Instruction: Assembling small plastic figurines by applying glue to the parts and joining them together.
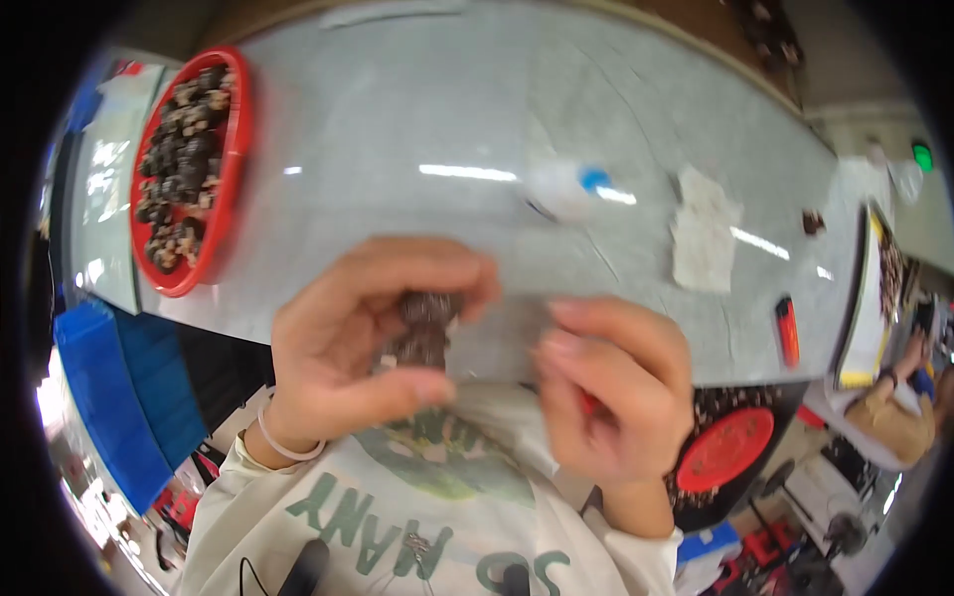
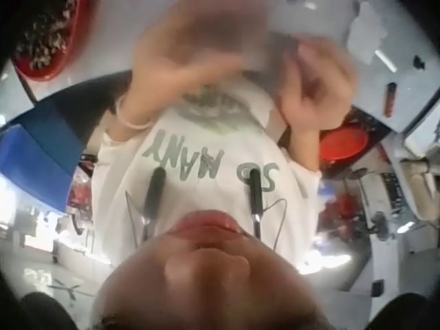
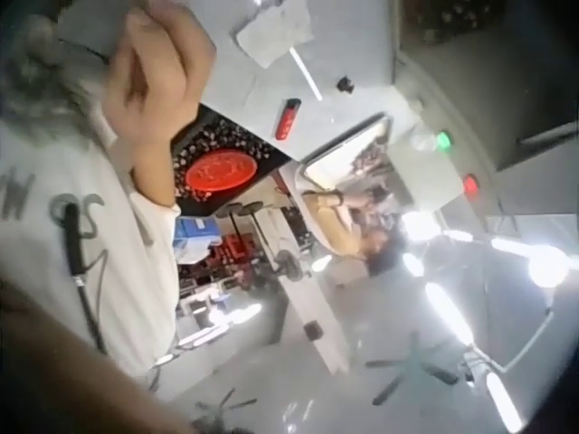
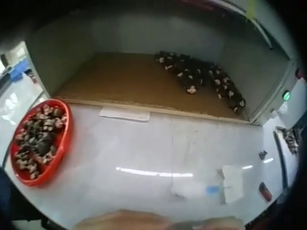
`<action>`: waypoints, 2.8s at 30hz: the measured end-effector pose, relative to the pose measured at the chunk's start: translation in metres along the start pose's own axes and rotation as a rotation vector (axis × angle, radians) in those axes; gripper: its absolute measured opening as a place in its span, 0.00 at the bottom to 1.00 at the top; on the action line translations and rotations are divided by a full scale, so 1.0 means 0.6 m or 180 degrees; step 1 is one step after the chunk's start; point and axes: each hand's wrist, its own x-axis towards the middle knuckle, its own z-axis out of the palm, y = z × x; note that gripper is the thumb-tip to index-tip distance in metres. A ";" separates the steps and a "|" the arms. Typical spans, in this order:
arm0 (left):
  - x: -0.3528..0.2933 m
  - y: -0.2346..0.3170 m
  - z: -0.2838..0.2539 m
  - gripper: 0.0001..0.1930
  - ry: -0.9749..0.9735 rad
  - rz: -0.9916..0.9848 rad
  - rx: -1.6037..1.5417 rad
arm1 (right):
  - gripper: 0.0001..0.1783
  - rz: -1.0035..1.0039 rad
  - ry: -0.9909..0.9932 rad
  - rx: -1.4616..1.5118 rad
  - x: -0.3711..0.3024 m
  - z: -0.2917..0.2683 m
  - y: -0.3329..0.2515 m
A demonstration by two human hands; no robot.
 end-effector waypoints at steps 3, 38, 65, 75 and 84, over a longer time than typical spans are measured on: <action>-0.010 0.041 -0.058 0.26 0.0247 0.0326 0.0643 | 0.17 0.0336 0.0173 -0.0226 -0.018 -0.014 0.002; -0.010 0.076 -0.251 0.27 0.1254 -0.0432 0.4269 | 0.11 0.0403 0.0161 -0.0681 -0.017 -0.005 0.002; 0.007 0.105 -0.227 0.26 0.0800 -0.0450 0.3936 | 0.13 -0.0206 0.0386 -0.0792 -0.030 -0.014 0.023; -0.004 0.122 -0.205 0.22 0.1002 -0.0725 0.3907 | 0.10 -0.0258 0.0537 -0.0845 -0.027 -0.013 0.022; 0.008 0.116 -0.181 0.22 0.1202 0.0099 0.3782 | 0.09 -0.0286 0.0543 -0.0907 -0.026 -0.009 0.022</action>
